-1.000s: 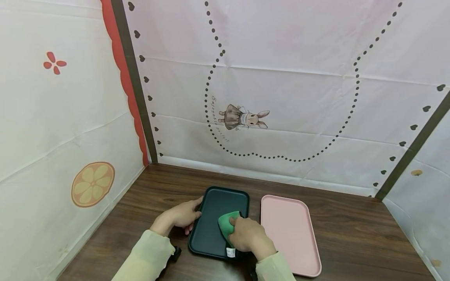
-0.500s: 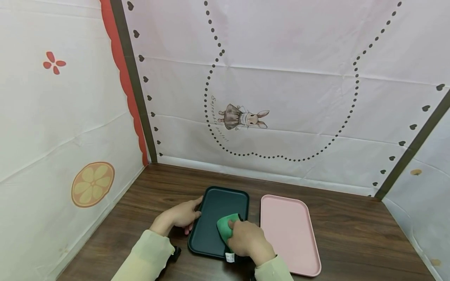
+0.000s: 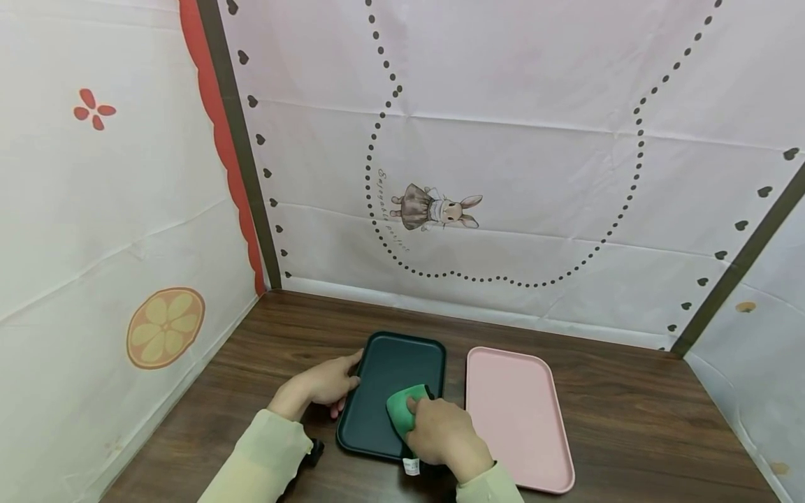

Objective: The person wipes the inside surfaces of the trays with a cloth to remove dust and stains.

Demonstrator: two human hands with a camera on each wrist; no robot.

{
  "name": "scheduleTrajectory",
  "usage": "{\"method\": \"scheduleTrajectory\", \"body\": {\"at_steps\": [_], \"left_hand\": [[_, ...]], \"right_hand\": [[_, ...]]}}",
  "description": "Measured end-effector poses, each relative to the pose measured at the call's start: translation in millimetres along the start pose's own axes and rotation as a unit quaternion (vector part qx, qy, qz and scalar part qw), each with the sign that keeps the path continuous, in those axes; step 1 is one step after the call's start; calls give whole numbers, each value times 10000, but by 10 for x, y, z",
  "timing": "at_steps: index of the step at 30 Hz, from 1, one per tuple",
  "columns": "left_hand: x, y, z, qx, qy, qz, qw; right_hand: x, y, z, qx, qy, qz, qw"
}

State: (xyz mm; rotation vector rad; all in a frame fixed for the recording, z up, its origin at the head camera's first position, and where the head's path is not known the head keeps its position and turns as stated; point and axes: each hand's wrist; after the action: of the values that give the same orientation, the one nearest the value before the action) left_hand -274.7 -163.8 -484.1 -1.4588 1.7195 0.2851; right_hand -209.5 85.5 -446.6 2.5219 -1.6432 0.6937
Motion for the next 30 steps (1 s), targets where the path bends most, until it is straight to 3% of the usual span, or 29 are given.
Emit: {"method": "scheduleTrajectory", "body": {"at_steps": [30], "left_hand": [[-23, -23, -13, 18, 10, -35, 10000]], "right_hand": [[-15, 14, 7, 185, 202, 117, 9996]]}}
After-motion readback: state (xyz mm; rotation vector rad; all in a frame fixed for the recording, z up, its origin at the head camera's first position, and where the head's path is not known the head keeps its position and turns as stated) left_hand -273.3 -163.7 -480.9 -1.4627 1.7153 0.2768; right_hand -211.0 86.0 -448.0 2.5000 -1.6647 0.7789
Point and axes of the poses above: each hand's wrist, its own y-axis towards the middle knuckle, its own z-axis out of the palm, x = y × z, and after that the axes turned 4 degrees about -z, right-handed
